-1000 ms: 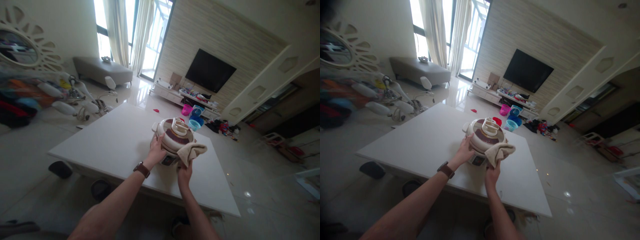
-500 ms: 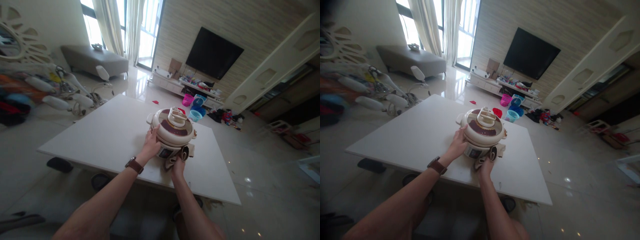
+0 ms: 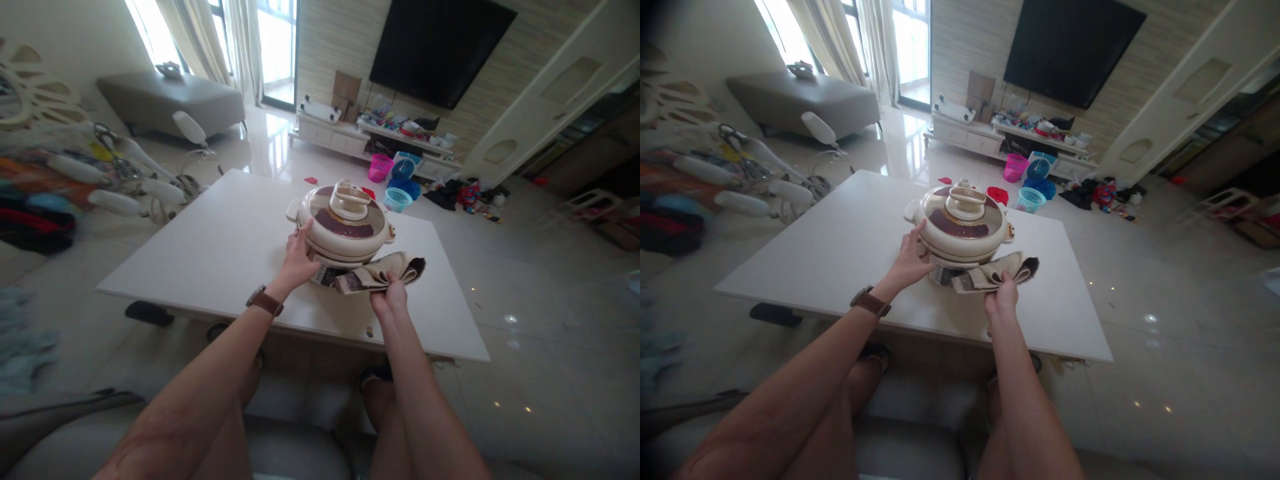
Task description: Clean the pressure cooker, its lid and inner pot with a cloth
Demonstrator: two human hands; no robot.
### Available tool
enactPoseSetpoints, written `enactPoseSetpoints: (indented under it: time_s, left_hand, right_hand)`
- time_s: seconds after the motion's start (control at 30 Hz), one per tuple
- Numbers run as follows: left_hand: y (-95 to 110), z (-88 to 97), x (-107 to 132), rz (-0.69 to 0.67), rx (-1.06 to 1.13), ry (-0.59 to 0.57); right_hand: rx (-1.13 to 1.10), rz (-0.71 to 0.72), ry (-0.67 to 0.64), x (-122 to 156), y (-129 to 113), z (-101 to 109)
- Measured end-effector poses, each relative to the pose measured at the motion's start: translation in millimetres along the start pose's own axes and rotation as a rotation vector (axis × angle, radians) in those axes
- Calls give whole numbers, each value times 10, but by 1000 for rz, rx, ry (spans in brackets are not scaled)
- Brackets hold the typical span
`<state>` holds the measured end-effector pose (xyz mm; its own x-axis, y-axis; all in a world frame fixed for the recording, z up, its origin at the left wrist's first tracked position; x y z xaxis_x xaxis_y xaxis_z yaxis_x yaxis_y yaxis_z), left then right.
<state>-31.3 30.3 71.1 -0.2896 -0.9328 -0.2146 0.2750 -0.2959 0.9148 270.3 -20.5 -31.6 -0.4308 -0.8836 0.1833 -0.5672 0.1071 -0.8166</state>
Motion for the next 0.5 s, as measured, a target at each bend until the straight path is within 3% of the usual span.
enactPoseSetpoints:
  time_s: [0.23,0.5]
  left_hand:
    - [-86,47,-27,-21,7,-56]
    - [-108,17,-2,-58,-175,-38]
  right_hand:
    - [156,81,37,195,264,-34]
    - [-33,34,148,406,253,-150]
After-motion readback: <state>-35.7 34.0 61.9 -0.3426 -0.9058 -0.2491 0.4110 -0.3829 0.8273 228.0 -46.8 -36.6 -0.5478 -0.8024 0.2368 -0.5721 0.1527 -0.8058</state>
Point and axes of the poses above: each hand's wrist, its own x-axis away from the middle knuckle, its own z-axis out of the back of the hand, y = z × x, the point moved 10 cm from there along -x, towards the middle knuckle, and after that the axes turned 15 degrees about -y, right-handed, at the moved point
